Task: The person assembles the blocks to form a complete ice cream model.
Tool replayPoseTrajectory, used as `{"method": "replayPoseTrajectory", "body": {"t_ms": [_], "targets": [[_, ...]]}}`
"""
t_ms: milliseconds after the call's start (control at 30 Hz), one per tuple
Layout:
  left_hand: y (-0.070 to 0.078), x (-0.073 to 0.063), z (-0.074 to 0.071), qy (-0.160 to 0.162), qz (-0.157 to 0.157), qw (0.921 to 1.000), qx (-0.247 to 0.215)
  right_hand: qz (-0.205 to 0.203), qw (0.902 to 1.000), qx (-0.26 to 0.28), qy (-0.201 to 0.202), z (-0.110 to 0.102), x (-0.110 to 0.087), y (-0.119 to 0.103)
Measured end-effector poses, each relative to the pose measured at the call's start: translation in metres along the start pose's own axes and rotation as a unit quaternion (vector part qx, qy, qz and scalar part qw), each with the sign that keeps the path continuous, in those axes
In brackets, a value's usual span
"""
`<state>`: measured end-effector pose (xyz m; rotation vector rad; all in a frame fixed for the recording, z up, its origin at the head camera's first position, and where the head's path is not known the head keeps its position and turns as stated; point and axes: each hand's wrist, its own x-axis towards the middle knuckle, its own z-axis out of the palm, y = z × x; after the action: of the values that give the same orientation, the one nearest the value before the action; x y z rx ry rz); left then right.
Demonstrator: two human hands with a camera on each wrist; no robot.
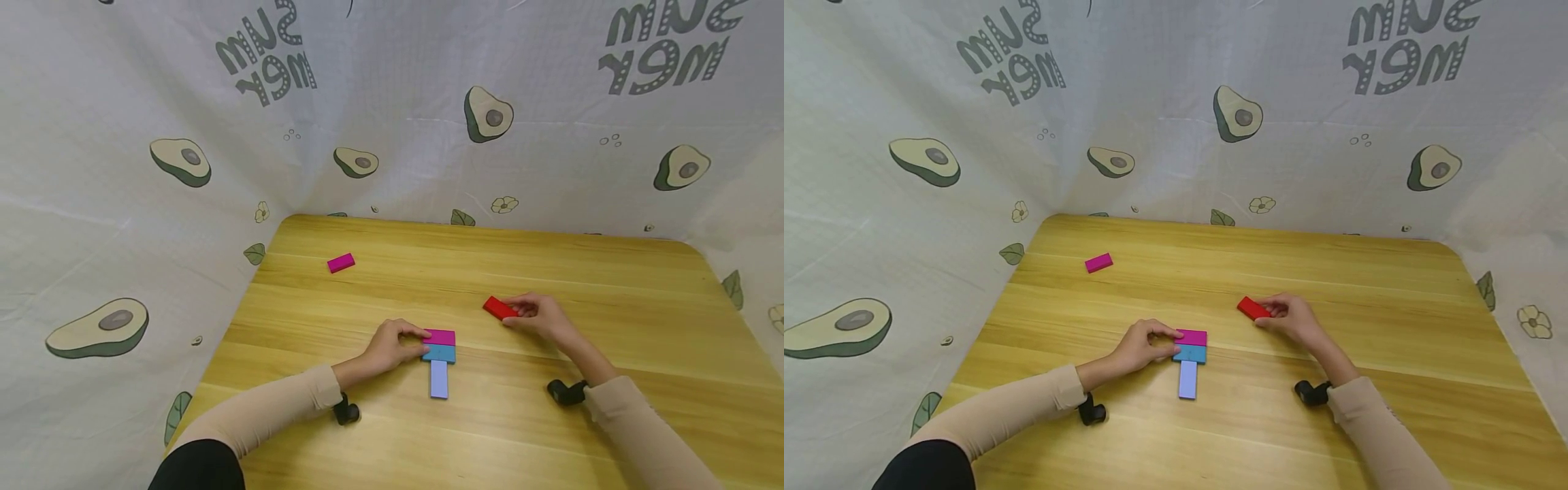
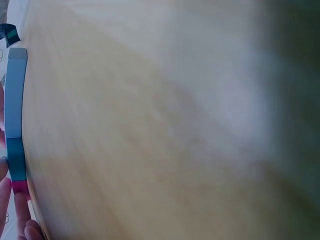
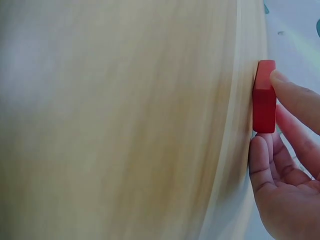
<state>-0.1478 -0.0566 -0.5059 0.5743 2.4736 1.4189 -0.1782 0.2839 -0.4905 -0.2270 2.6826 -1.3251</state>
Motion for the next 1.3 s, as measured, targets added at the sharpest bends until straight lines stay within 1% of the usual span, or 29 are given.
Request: {"method": "replayPoseTrajectory", "body": {"t_ms": [233, 400, 733, 967, 1300], "targets": [[-0.001, 0.002, 0.0, 0.0, 0.006, 1.0, -0.005, -0.025, 0.9997, 0.008, -0.004, 0.006, 0.003, -0.005], [0.0, 0.002, 0.0, -0.003, 0.008, 1.0, -0.005, -0.035, 0.9993, 0.008, -0.013, 0.01, 0.005, -0.007], [-0.001, 0.002, 0.0, -0.002, 0.01, 0.9999, -0.005, -0.043, 0.9985, 0.013, -0.031, 0.019, 0.009, -0.013], [-0.002, 0.0, 0.0, 0.0, 0.003, 1.0, -0.003, -0.05, 0.9975, 0.023, -0.044, 0.029, 0.013, -0.017], [-0.003, 0.0, 0.0, -0.002, 0.006, 1.0, -0.006, -0.052, 0.9967, 0.006, -0.063, 0.037, 0.016, -0.025]]}}
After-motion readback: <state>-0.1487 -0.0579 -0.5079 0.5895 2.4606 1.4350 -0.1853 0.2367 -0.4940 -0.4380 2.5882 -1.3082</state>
